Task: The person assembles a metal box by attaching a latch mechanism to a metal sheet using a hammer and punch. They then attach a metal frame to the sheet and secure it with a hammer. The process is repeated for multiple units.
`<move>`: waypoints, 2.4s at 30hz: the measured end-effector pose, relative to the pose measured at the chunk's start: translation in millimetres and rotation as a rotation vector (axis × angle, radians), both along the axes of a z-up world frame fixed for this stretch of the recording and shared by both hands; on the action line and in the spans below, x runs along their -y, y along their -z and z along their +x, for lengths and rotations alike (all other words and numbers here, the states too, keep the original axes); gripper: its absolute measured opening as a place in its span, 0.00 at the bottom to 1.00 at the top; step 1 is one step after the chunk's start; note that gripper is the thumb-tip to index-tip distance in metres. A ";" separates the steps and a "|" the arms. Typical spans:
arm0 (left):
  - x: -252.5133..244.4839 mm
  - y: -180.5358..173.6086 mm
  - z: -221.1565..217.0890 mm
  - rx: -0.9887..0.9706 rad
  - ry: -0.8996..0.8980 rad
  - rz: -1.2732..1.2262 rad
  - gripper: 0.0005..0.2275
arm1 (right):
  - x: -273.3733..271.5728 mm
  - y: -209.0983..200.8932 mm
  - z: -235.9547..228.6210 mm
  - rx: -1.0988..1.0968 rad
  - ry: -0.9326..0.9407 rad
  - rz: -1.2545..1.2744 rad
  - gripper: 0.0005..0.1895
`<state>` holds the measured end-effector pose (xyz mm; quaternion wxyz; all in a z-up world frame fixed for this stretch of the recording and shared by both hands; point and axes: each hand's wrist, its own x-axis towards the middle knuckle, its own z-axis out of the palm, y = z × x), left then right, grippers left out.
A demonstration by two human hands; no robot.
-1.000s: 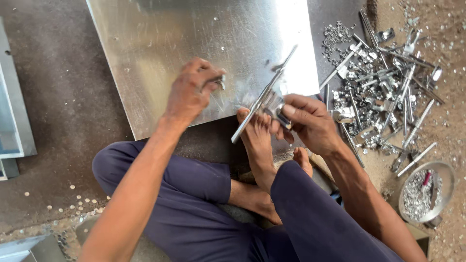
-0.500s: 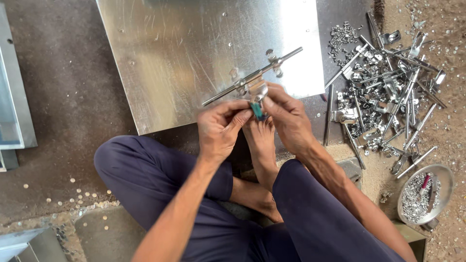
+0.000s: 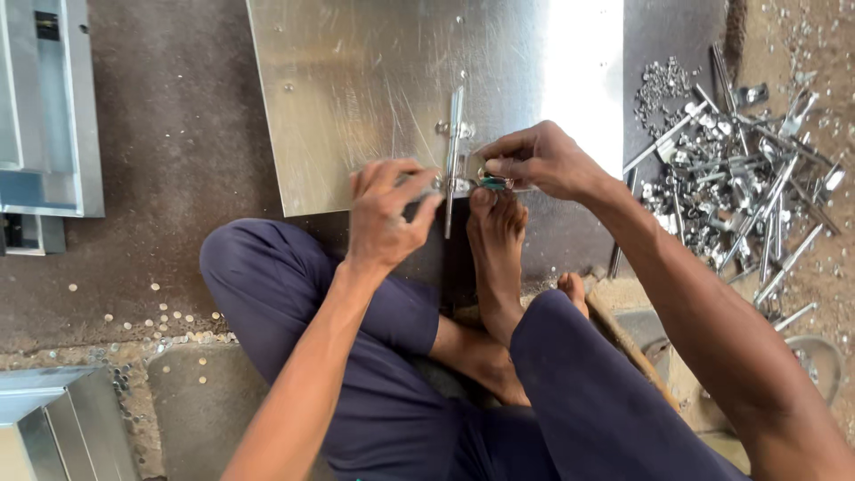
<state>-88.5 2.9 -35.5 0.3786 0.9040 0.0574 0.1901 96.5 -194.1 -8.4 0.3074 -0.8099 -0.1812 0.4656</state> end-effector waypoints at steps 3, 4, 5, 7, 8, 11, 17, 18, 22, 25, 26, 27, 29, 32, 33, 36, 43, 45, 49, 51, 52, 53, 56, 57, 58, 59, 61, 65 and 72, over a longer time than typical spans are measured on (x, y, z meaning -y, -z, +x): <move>-5.8 19.8 14.7 -0.023 0.064 0.045 0.10 | 0.9 5.7 -6.0 0.270 -0.119 0.006 0.18; -5.3 24.6 17.0 -0.020 0.060 0.033 0.09 | 4.8 8.3 -10.9 0.431 -0.213 0.073 0.19; -5.1 27.3 17.3 -0.019 0.057 0.021 0.08 | 8.8 9.9 -16.1 0.587 -0.307 0.140 0.21; -6.3 28.4 19.1 -0.031 0.078 0.025 0.08 | 12.7 11.9 -19.9 0.577 -0.316 0.136 0.23; -7.9 27.1 20.3 -0.034 0.088 0.032 0.08 | 13.4 12.0 -20.3 0.577 -0.320 0.137 0.24; -13.8 20.2 20.5 -0.006 0.105 0.045 0.09 | 12.4 14.0 -23.0 0.594 -0.314 0.167 0.24; -7.0 16.4 48.6 -0.266 -0.061 -0.346 0.06 | 17.3 24.1 -26.9 0.646 -0.296 0.209 0.24; -2.9 19.5 56.6 -0.296 -0.036 -0.350 0.08 | 19.8 24.3 -29.8 0.634 -0.294 0.188 0.24; -0.1 36.7 97.1 -0.315 -0.034 -0.290 0.13 | 12.5 21.2 -23.5 0.672 -0.296 0.191 0.23; 2.2 47.8 120.2 -0.374 -0.066 -0.309 0.15 | 12.4 19.3 -24.6 0.669 -0.286 0.205 0.22; 1.3 48.2 127.4 -0.410 -0.070 -0.331 0.15 | 11.7 20.3 -26.2 0.658 -0.279 0.205 0.22; -0.9 46.1 132.6 -0.347 -0.074 -0.311 0.15 | 12.2 20.8 -28.1 0.647 -0.274 0.211 0.23; -9.3 36.6 141.5 -0.217 -0.072 -0.278 0.16 | 15.2 24.1 -30.3 0.628 -0.259 0.219 0.25; -14.7 20.9 147.2 -0.416 -0.028 -0.304 0.20 | 60.8 22.0 -20.3 0.692 -0.058 0.489 0.21; -23.5 17.4 143.3 -0.513 0.006 -0.365 0.24 | 75.7 24.7 -15.2 0.830 0.122 0.390 0.14; -40.4 13.4 126.7 -0.499 0.171 -0.115 0.41 | 139.0 25.8 2.7 0.954 0.461 -0.117 0.04; -39.7 28.6 115.6 -0.518 0.251 0.052 0.48 | 188.2 77.9 0.6 0.796 0.094 -0.165 0.18; -37.9 27.5 117.4 -0.523 0.228 0.015 0.48 | 182.2 77.1 -2.2 0.757 0.045 -0.201 0.17; -35.9 28.4 115.2 -0.534 0.210 0.024 0.48 | 175.7 77.2 -3.5 0.753 -0.063 -0.439 0.17; -37.4 32.9 111.3 -0.477 0.202 0.029 0.48 | 174.8 85.3 -4.7 0.822 -0.152 -0.349 0.24; -37.5 35.1 110.3 -0.480 0.188 0.030 0.48 | 175.5 88.3 -4.0 0.827 -0.159 -0.286 0.23; -35.4 37.0 112.1 -0.480 0.180 0.028 0.48 | 179.2 86.6 -1.7 0.835 -0.162 -0.229 0.22; -30.1 39.6 115.3 -0.475 0.173 0.014 0.48 | 183.6 67.7 1.8 0.743 0.134 -0.249 0.12; -31.6 39.0 114.3 -0.475 0.172 0.011 0.48 | 178.1 59.0 1.6 0.687 0.283 -0.282 0.08; -32.6 37.8 114.2 -0.479 0.175 0.012 0.48 | 172.1 46.1 1.6 0.734 0.414 -0.138 0.08; -34.2 36.0 112.9 -0.484 0.180 0.014 0.48 | 164.9 31.5 -1.9 0.774 0.546 0.010 0.08; -35.2 32.6 113.2 -0.479 0.181 0.013 0.48 | 140.0 13.4 -16.0 0.830 0.581 0.245 0.07; -33.2 35.3 112.5 -0.429 0.181 0.023 0.45 | 70.4 21.4 -67.2 0.810 0.198 0.395 0.06; -32.7 44.1 111.5 -0.396 0.162 0.006 0.46 | 1.5 17.7 -96.8 0.839 0.105 0.364 0.10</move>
